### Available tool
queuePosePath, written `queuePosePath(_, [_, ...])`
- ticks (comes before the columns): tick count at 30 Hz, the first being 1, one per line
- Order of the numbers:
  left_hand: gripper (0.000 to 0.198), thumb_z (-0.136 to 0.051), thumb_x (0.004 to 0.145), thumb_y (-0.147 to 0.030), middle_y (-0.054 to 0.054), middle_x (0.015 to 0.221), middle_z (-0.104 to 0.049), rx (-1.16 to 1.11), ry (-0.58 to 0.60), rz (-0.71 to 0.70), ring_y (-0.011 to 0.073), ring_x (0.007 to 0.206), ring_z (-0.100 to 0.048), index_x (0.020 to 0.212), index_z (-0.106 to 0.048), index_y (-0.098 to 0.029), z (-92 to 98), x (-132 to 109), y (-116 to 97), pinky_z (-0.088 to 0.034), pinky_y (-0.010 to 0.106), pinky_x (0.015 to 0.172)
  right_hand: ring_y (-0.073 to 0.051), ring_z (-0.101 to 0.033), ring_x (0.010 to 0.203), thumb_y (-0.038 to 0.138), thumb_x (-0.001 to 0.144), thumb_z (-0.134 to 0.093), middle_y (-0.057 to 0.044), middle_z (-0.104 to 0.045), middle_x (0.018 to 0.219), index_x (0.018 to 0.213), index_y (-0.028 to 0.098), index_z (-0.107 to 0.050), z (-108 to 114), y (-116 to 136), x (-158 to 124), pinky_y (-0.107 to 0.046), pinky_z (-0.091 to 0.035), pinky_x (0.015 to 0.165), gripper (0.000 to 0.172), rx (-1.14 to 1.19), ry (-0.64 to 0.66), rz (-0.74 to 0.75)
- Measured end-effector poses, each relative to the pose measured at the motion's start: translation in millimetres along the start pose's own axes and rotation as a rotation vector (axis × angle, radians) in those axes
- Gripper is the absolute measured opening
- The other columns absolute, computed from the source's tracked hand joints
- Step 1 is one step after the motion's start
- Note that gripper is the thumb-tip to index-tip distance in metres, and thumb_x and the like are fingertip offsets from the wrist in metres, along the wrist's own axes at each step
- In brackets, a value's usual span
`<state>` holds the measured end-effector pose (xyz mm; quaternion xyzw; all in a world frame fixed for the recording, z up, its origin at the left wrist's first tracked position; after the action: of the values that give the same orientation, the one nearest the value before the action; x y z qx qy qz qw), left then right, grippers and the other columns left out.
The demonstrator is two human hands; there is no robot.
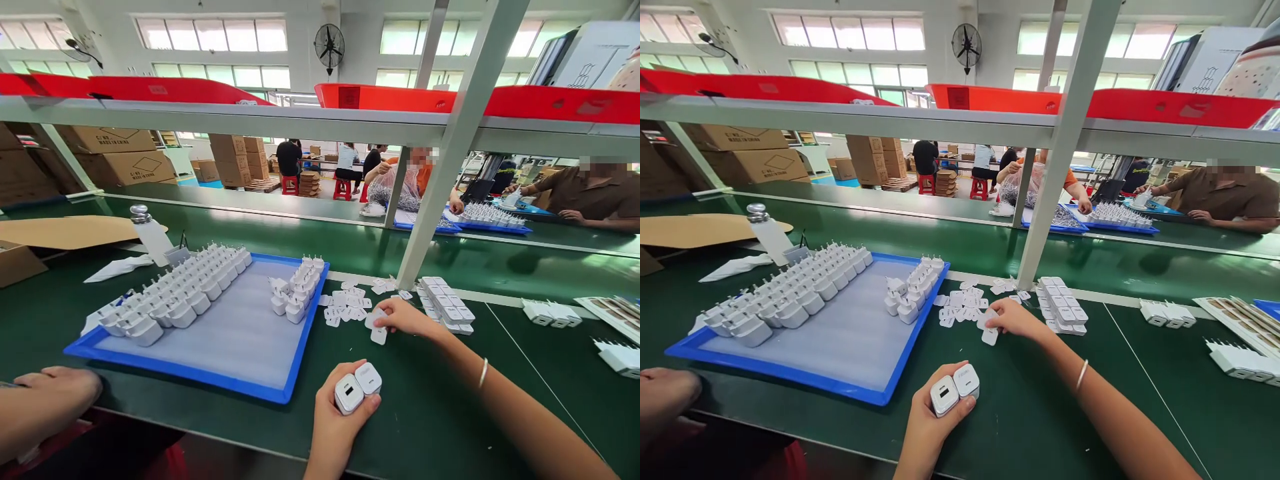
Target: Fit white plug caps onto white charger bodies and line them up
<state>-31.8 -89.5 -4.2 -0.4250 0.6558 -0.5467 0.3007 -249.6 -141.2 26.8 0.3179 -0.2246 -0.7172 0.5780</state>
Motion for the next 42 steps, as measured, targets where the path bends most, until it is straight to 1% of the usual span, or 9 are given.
queuePosePath(6, [0.041, -0.083, 0.064, -0.038, 0.006, 0.099, -0.065, -0.012, -0.024, 0.024, 0.0175, 0.087, -0.058, 0.100, -0.075, -0.020, -2.8, -1.1, -5.7, -0.044, 0.023, 0.075, -0.029, -0.057, 0.111, 0.027, 0.082, -0.066, -0.012, -0.060, 0.127, 0.091, 0.020, -0.079, -2.4, -0.2, -41.6, -0.041, -0.048, 0.089, 0.018, 0.035, -0.206, 0.165])
queuePosePath(12, [0.045, -0.087, 0.056, -0.036, 0.010, 0.121, -0.063, -0.181, 0.000, 0.016, 0.0257, 0.110, -0.057, 0.096, -0.077, -0.020, -2.5, -4.2, -11.1, -0.046, 0.027, 0.088, -0.017, -0.060, 0.084, 0.016, 0.093, -0.047, -0.010, -0.063, 0.100, 0.110, 0.023, -0.075, -18.6, 34.7, -92.8, -0.030, -0.051, 0.073, 0.033, -0.038, -0.370, 0.553])
queuePosePath(15, [0.053, -0.090, 0.050, -0.037, 0.009, 0.110, -0.069, -0.314, 0.056, 0.121, 0.0206, 0.096, -0.061, 0.098, -0.077, -0.019, -4.7, -8.6, -7.9, -0.047, 0.024, 0.081, -0.015, -0.057, 0.081, 0.004, 0.094, -0.042, -0.010, -0.062, 0.094, 0.116, 0.021, -0.071, -29.8, 56.2, -125.4, -0.025, -0.050, 0.066, 0.040, -0.274, -0.571, 0.889])
queuePosePath(18, [0.054, -0.091, 0.049, -0.034, 0.006, 0.090, -0.071, -0.330, 0.057, 0.179, 0.0143, 0.081, -0.060, 0.099, -0.076, -0.019, -4.1, -11.3, -6.3, -0.046, 0.020, 0.073, -0.015, -0.057, 0.084, 0.001, 0.094, -0.044, -0.010, -0.061, 0.094, 0.119, 0.019, -0.069, -34.6, 62.2, -136.2, -0.024, -0.052, 0.068, 0.040, -0.312, -0.619, 0.991])
queuePosePath(23, [0.054, -0.090, 0.052, -0.034, 0.008, 0.100, -0.072, -0.281, 0.012, 0.174, 0.0165, 0.087, -0.062, 0.102, -0.076, -0.018, -4.1, -9.2, -7.3, -0.048, 0.022, 0.076, -0.014, -0.061, 0.087, 0.003, 0.095, -0.043, -0.007, -0.062, 0.096, 0.121, 0.024, -0.068, -30.4, 49.7, -122.9, -0.024, -0.053, 0.072, 0.042, -0.094, -0.452, 0.877])
queuePosePath(28, [0.051, -0.088, 0.056, -0.034, 0.009, 0.106, -0.071, -0.150, -0.013, 0.147, 0.0186, 0.088, -0.062, 0.103, -0.076, -0.019, -2.0, -5.7, -1.0, -0.049, 0.024, 0.076, -0.016, -0.063, 0.087, 0.017, 0.094, -0.050, -0.003, -0.067, 0.095, 0.135, 0.026, -0.057, -26.3, 14.8, -95.5, -0.032, -0.053, 0.081, 0.042, 0.102, -0.273, 0.420])
queuePosePath(33, [0.042, -0.083, 0.065, -0.031, 0.009, 0.118, -0.067, 0.001, 0.128, 0.019, 0.0259, 0.109, -0.061, 0.105, -0.075, -0.022, -3.2, -2.0, 2.3, -0.047, 0.032, 0.093, -0.023, -0.052, 0.121, 0.029, 0.094, -0.053, -0.008, -0.058, 0.128, 0.117, 0.022, -0.067, -25.0, 12.3, -96.5, -0.040, -0.041, 0.103, 0.027, 0.190, -0.274, 0.311])
queuePosePath(38, [0.039, -0.079, 0.071, -0.027, 0.009, 0.121, -0.065, 0.116, 0.232, -0.087, 0.0269, 0.115, -0.059, 0.109, -0.073, -0.024, -9.7, -2.3, -7.2, -0.044, 0.036, 0.100, -0.015, -0.057, 0.075, 0.042, 0.087, -0.065, -0.004, -0.062, 0.085, 0.095, 0.017, -0.066, -41.8, 28.2, -101.6, -0.026, -0.046, 0.064, 0.026, 0.563, -0.066, 0.239])
queuePosePath(42, [0.038, -0.079, 0.071, -0.026, 0.011, 0.134, -0.054, 0.173, 0.204, -0.114, 0.0293, 0.122, -0.054, 0.108, -0.073, -0.024, -8.6, -4.2, -9.8, -0.046, 0.037, 0.099, -0.010, -0.053, 0.058, 0.044, 0.079, -0.073, 0.000, -0.057, 0.063, 0.080, 0.013, -0.061, -30.9, 29.0, -104.9, -0.022, -0.042, 0.054, 0.033, 0.723, -0.119, 0.180])
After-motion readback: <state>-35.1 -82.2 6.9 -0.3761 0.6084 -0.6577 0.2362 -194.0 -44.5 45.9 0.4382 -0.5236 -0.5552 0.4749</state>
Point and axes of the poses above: each hand's wrist, its own x-axis towards the middle knuckle, its own z-axis out of the back of the hand, y = z × x, the point moved 6 cm from there along x, towards the middle knuckle
